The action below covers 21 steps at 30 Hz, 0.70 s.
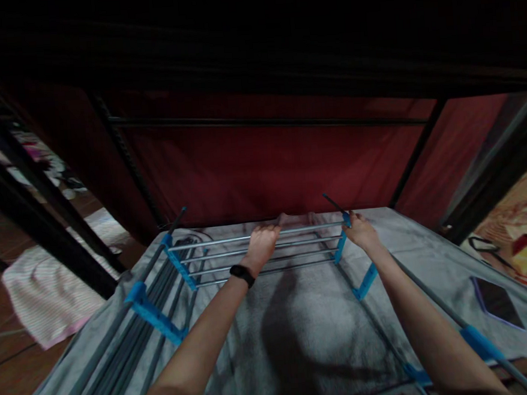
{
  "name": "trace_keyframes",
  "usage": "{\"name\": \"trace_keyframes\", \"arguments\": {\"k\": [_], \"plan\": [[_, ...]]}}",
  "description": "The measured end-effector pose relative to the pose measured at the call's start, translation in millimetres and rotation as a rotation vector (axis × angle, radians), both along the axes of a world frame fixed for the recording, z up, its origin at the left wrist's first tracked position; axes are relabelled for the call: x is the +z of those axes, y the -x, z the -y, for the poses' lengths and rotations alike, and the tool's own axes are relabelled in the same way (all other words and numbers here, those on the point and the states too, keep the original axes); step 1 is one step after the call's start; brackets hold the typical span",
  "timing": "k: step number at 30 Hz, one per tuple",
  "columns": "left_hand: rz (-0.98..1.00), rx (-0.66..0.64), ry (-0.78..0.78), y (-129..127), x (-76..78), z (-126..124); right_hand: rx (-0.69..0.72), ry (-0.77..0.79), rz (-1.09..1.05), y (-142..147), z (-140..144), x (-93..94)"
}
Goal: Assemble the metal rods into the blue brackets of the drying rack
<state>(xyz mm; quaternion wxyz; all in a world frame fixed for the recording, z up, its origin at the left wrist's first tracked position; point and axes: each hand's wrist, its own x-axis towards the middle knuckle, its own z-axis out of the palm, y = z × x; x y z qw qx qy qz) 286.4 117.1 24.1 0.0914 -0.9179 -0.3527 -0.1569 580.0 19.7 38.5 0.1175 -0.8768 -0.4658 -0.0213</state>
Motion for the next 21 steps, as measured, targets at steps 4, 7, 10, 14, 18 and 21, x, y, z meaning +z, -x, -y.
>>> {"name": "trace_keyframes", "arguments": {"k": [4,7,10,14,18,21], "plan": [[-0.053,0.013,0.018,0.9,7.0,0.4,0.151,0.089,0.092,4.4,-8.8,-2.9],[-0.110,-0.013,0.042,1.4,9.7,-2.7,0.171,0.124,0.118,7.6,-15.4,-4.9],[-0.145,-0.035,0.046,4.5,10.7,-7.0,0.179,0.091,0.154,10.5,-18.5,-7.0],[-0.202,-0.041,0.049,24.3,23.4,-13.2,0.212,0.064,0.206,11.7,-17.1,-10.5],[-0.098,0.045,0.091,84.1,61.9,-30.5,0.209,0.047,0.209,9.8,-16.3,-14.7],[0.073,0.330,0.032,153.7,90.6,-52.6,0.202,0.041,0.209,8.1,-17.8,-18.2]]}}
